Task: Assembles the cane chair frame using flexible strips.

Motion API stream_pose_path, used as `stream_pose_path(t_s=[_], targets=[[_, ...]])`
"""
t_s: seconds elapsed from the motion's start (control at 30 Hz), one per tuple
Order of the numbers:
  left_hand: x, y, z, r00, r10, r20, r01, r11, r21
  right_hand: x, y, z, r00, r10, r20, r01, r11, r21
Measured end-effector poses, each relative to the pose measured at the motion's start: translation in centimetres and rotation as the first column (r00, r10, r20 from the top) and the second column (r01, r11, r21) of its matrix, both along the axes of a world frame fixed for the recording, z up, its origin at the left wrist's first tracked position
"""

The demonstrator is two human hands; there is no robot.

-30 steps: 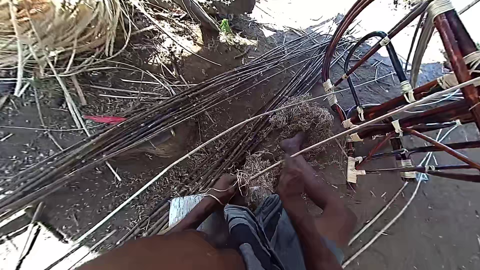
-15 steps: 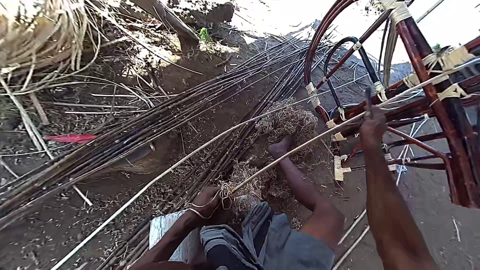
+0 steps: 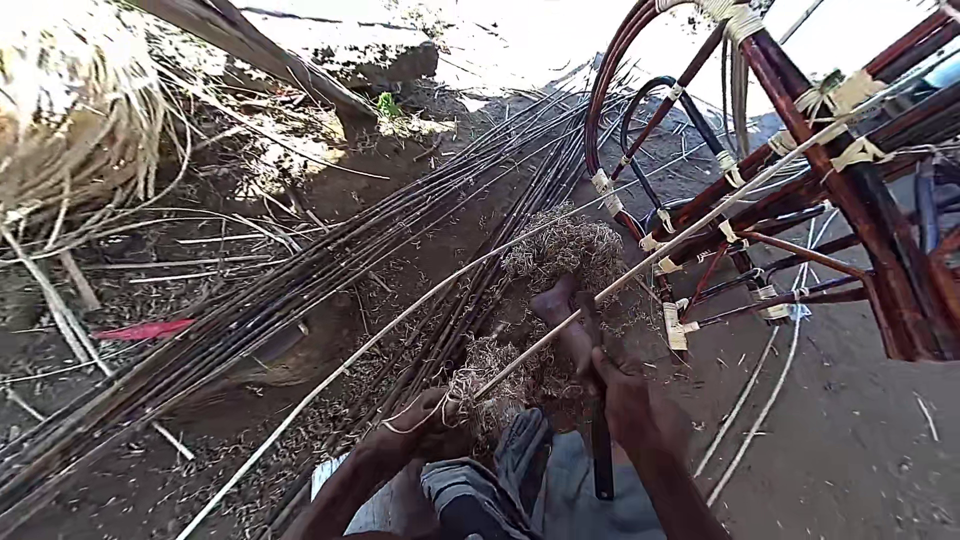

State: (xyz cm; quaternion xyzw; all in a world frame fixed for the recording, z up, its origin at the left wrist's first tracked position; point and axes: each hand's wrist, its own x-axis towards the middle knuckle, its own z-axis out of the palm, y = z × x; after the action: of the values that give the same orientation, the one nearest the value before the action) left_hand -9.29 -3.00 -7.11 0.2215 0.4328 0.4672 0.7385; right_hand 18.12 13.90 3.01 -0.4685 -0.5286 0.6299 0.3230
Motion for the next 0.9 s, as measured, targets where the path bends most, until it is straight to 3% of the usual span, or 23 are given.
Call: stream_pose_path(t_s=[0.03,0.1,0.2,0.27,0.37,0.47,0.5,0.57,0.6,0.63,0.7,0.73,0.83,0.9], targets=[[0.2,1.1,1.3,0.995,-0.077,0.069,0.073,0.996,0.059,1.7,1.0,0.8,0.992,-0.098,-0.077,0.096,0.995,-0.023],[1.2,3.9,4.6,0.988,-0.141,0.058,0.133,0.984,0.118,4.8,2.1,1.2,0.942,-0.253,-0.22,0.24,0.967,-0.084],[4.5,8.9,10.1,0.997,-0.031,-0.07,0.037,0.995,0.088,7.9,1.0,-1.2,0.848,-0.408,-0.338,0.354,0.911,-0.21],[6.7,11.8,12.0,0.99,0.087,-0.107,-0.065,0.979,0.195,8.6,-1.0,-4.0,0.8,-0.468,-0.376,0.379,0.879,-0.289],[9.1,13.3,11.9,0.963,0.267,0.021,-0.261,0.917,0.3,9.0,-4.3,-8.0,0.735,-0.537,-0.414,0.37,0.83,-0.418],[8.7,12.3,9.0,0.806,0.527,0.267,-0.562,0.824,0.071,8.4,-5.2,-9.2,0.748,-0.527,-0.403,0.36,0.832,-0.422],[7.8,12.0,8.0,0.712,0.644,0.279,-0.654,0.753,-0.071,8.1,-5.3,-9.2,0.752,-0.52,-0.405,0.349,0.835,-0.425],[5.9,10.8,5.8,0.629,0.777,0.018,-0.761,0.62,-0.193,7.6,-5.4,-9.5,0.769,-0.491,-0.41,0.313,0.848,-0.427],[5.3,9.6,4.7,0.673,0.723,-0.158,-0.74,0.649,-0.18,7.4,-5.0,-9.6,0.782,-0.474,-0.404,0.302,0.856,-0.419],[5.2,8.0,3.5,0.74,0.586,-0.33,-0.653,0.743,-0.146,7.3,-4.7,-9.6,0.794,-0.461,-0.396,0.294,0.862,-0.413],[5.1,4.4,2.4,0.843,0.238,-0.483,-0.314,0.946,-0.083,7.2,-4.5,-10.0,0.813,-0.445,-0.377,0.283,0.866,-0.412],[4.9,3.2,2.8,0.857,0.108,-0.504,-0.153,0.987,-0.048,7.2,-4.3,-10.3,0.823,-0.431,-0.37,0.272,0.871,-0.41],[3.4,0.4,4.8,0.841,-0.075,-0.536,0.08,0.997,-0.014,7.3,-3.9,-11.1,0.828,-0.431,-0.358,0.274,0.869,-0.413],[3.2,-1.7,7.7,0.79,-0.129,-0.599,0.042,0.987,-0.158,7.5,-3.8,-10.9,0.824,-0.453,-0.34,0.294,0.855,-0.426]])
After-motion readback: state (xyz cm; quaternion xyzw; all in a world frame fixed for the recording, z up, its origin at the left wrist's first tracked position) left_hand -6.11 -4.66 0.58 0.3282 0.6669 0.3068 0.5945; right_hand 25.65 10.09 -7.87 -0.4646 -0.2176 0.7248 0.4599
